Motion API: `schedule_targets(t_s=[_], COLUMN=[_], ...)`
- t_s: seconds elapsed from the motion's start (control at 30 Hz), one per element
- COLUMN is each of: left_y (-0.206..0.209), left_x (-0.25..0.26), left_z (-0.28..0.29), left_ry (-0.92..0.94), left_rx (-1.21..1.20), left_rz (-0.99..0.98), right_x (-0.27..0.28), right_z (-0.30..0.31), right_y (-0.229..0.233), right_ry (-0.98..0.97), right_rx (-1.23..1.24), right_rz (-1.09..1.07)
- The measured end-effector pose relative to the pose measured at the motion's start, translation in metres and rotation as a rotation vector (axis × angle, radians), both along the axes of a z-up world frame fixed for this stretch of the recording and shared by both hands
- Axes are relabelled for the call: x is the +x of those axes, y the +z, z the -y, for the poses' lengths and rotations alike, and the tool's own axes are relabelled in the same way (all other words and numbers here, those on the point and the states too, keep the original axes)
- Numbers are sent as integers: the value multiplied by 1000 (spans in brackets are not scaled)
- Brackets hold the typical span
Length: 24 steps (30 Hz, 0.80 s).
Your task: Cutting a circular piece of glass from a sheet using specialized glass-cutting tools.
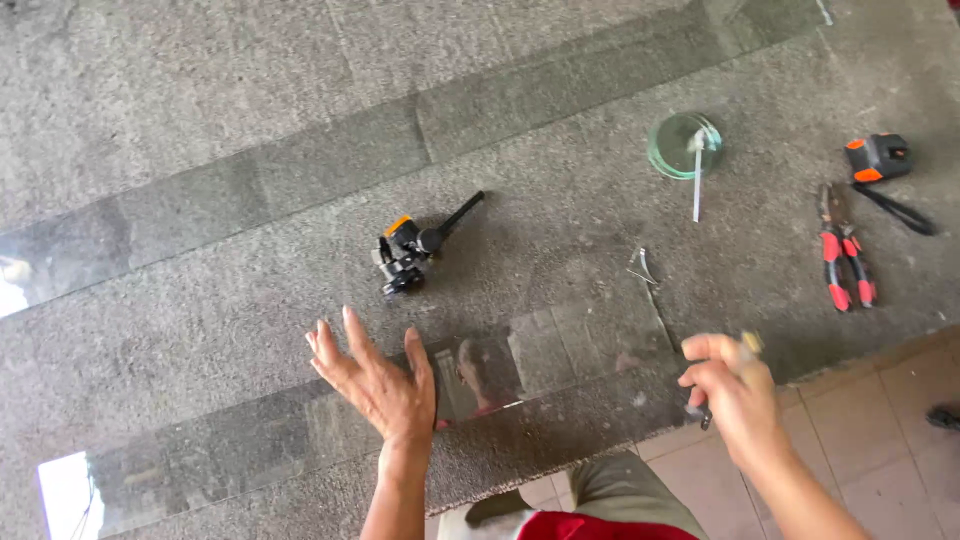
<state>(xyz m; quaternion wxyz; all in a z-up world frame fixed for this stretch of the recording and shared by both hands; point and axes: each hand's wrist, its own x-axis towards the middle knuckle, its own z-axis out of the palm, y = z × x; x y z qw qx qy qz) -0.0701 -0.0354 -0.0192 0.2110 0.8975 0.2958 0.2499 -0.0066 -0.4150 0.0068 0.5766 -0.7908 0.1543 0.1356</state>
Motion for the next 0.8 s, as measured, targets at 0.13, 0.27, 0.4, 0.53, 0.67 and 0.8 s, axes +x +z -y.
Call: schedule_targets(t_s=[0.13, 0.27, 0.4, 0.53, 0.67, 0.8], left_y=[26, -1, -48, -7, -1, 5], left_x=[-30, -58, -78, -43, -8, 16], left_z=[47, 116, 163, 163, 177, 182], left_ry=[-119, 107, 585, 714, 585, 565], left_rx=[-285, -1448, -2321, -2312, -2294, -2138], left_rz=[170, 95, -107, -83, 278, 435], right_x=[31, 37, 43, 53, 46, 7], right_z=[9, 0, 0, 12, 15, 24], right_y=[-13, -13, -15, -7, 19, 22], right_ry=[-144, -96, -15, -14, 105, 26], right_rx=[25, -110, -219, -89, 86, -86], right_rz=[-170, -368, -387, -451, -445, -61])
